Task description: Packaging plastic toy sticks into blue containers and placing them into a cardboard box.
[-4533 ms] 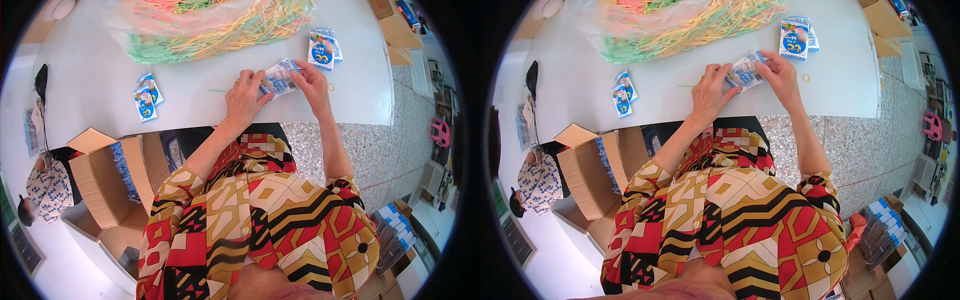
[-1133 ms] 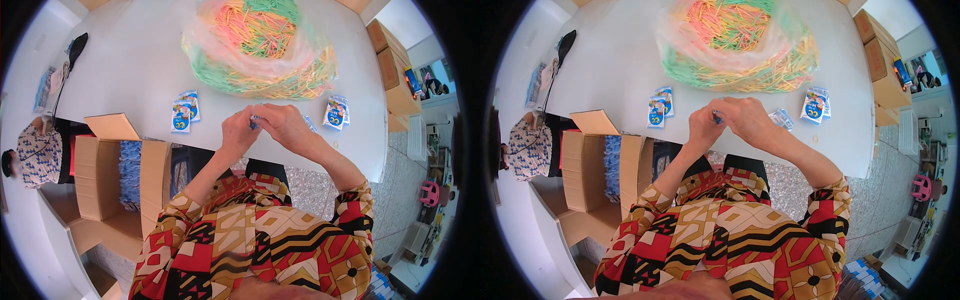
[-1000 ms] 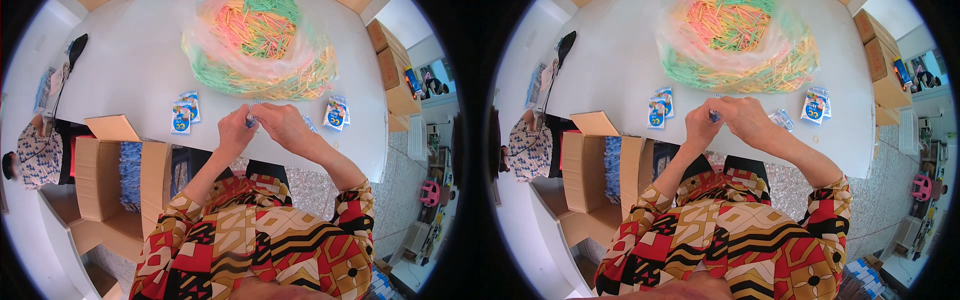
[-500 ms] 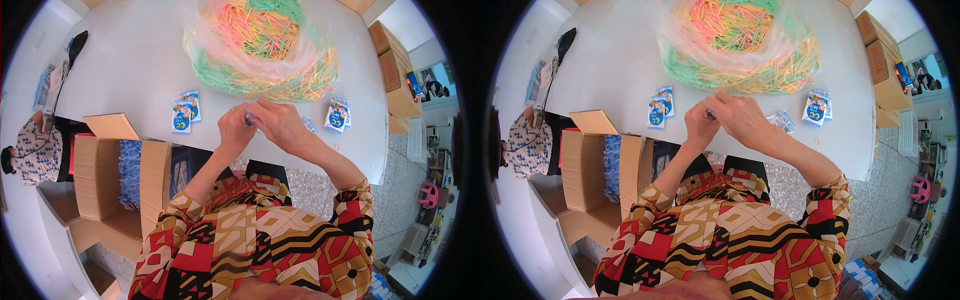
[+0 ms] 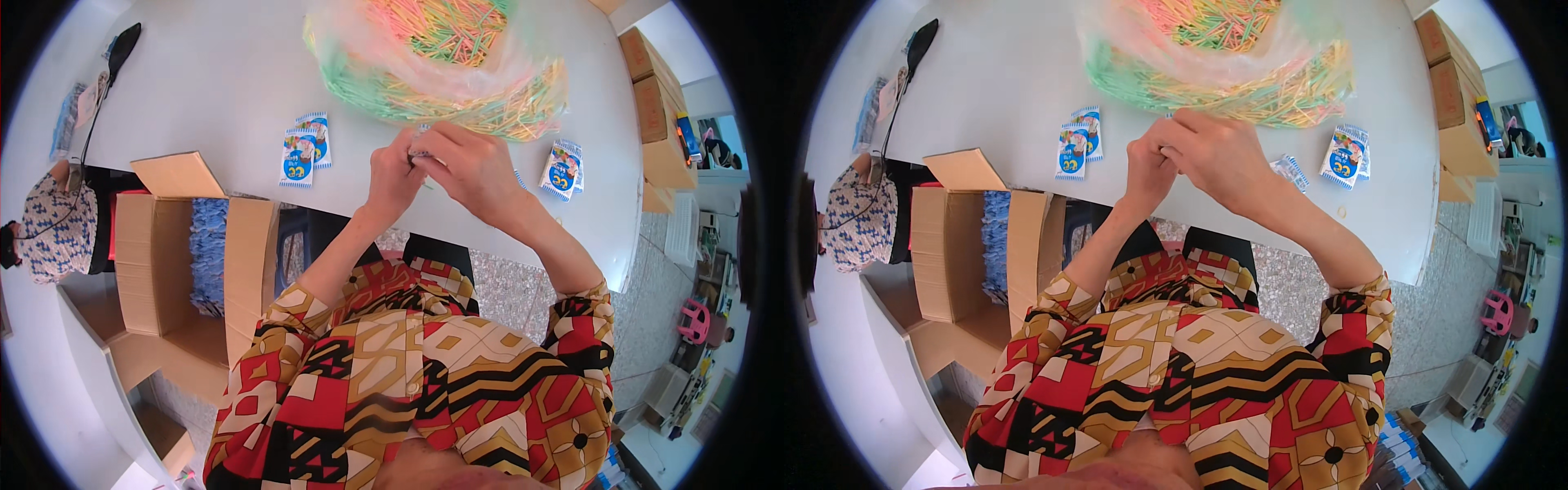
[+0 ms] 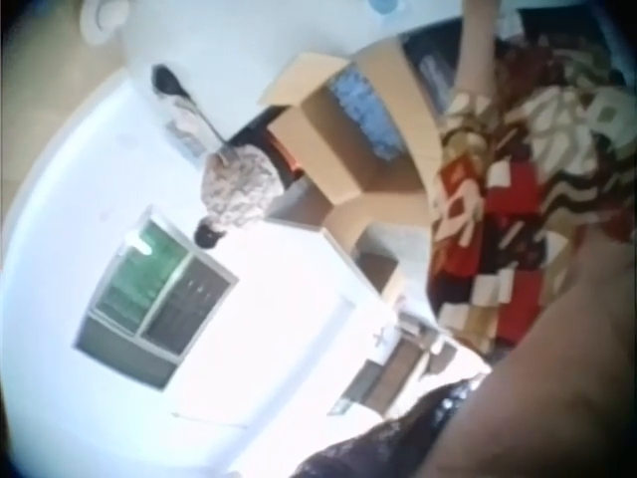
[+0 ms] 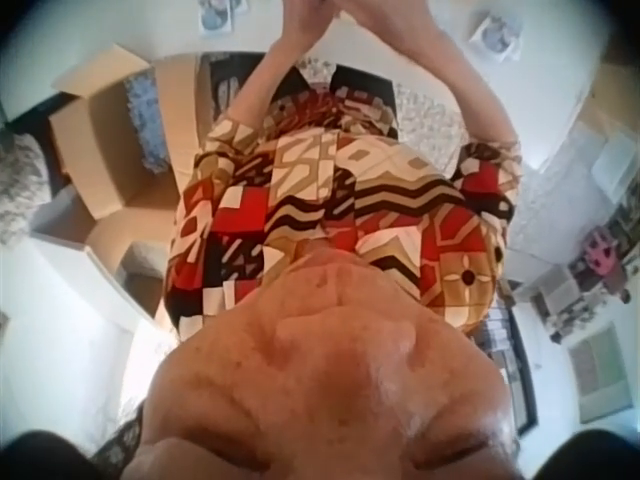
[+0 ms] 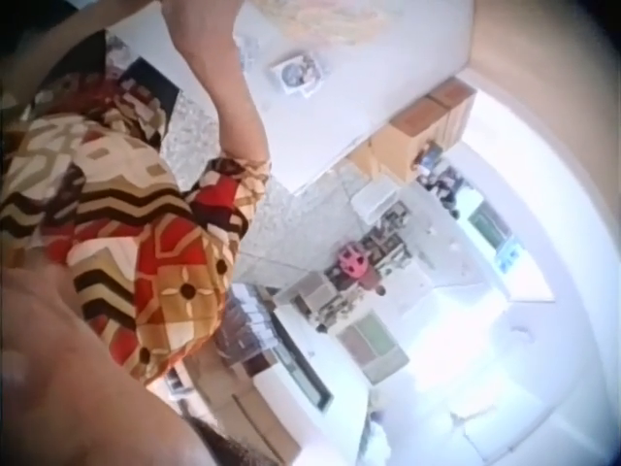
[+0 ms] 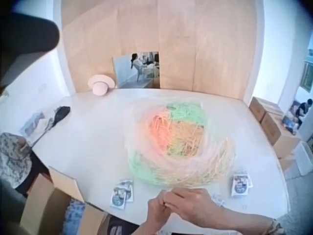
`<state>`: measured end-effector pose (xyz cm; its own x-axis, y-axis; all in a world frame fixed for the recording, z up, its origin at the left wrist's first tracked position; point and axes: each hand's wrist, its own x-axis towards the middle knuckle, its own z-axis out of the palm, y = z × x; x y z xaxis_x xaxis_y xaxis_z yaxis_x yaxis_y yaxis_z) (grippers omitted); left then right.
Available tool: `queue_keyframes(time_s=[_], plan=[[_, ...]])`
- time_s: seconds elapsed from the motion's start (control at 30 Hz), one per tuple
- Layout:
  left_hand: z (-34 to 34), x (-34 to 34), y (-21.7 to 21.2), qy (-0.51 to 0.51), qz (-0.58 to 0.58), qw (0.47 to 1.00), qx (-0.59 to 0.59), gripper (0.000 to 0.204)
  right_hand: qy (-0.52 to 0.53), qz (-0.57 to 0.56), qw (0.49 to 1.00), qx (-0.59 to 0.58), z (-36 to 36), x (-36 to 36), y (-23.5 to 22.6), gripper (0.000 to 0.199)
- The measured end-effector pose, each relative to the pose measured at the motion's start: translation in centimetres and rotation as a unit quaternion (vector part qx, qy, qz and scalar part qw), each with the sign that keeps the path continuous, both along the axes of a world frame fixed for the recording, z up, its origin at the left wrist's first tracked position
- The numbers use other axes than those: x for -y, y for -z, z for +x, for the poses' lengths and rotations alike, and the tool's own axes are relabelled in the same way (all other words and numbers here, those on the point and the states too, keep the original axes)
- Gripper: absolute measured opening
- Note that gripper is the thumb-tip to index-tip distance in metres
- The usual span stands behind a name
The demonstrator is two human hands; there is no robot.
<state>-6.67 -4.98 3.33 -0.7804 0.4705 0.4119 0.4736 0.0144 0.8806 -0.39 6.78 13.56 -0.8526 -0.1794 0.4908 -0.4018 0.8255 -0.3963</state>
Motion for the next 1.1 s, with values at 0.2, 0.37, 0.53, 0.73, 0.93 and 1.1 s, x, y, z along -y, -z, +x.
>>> queue_keyframes(time_s=[0.2,0.37,0.53,0.73,0.93,1.1], plan=[[0.5,0.1,0.0,0.017,0.006,0.998,0.066,0.008,0.013,0.046,0.999,-0.005,0.4,-0.1,0.6,0.010],[0.7,0.2,-0.4,0.024,0.032,0.997,0.073,0.017,-0.004,-0.006,1.000,0.000,0.7,-0.2,0.3,0.016],[0.6,0.5,-0.9,0.033,0.035,0.988,0.145,0.019,-0.014,-0.181,0.981,0.073,0.8,-1.0,-2.1,0.021],[0.7,0.3,-2.2,0.021,0.018,0.986,0.163,0.020,0.087,-0.224,0.966,0.094,-0.2,-4.3,-3.3,0.009],[0.5,1.6,-2.2,-0.015,-0.032,0.983,0.179,0.023,0.192,-0.168,0.966,0.028,-8.2,-13.3,-1.5,0.015],[0.2,2.1,-1.7,-0.025,-0.010,0.980,0.197,0.025,0.195,-0.029,0.980,-0.017,-16.0,-21.0,2.3,0.019]])
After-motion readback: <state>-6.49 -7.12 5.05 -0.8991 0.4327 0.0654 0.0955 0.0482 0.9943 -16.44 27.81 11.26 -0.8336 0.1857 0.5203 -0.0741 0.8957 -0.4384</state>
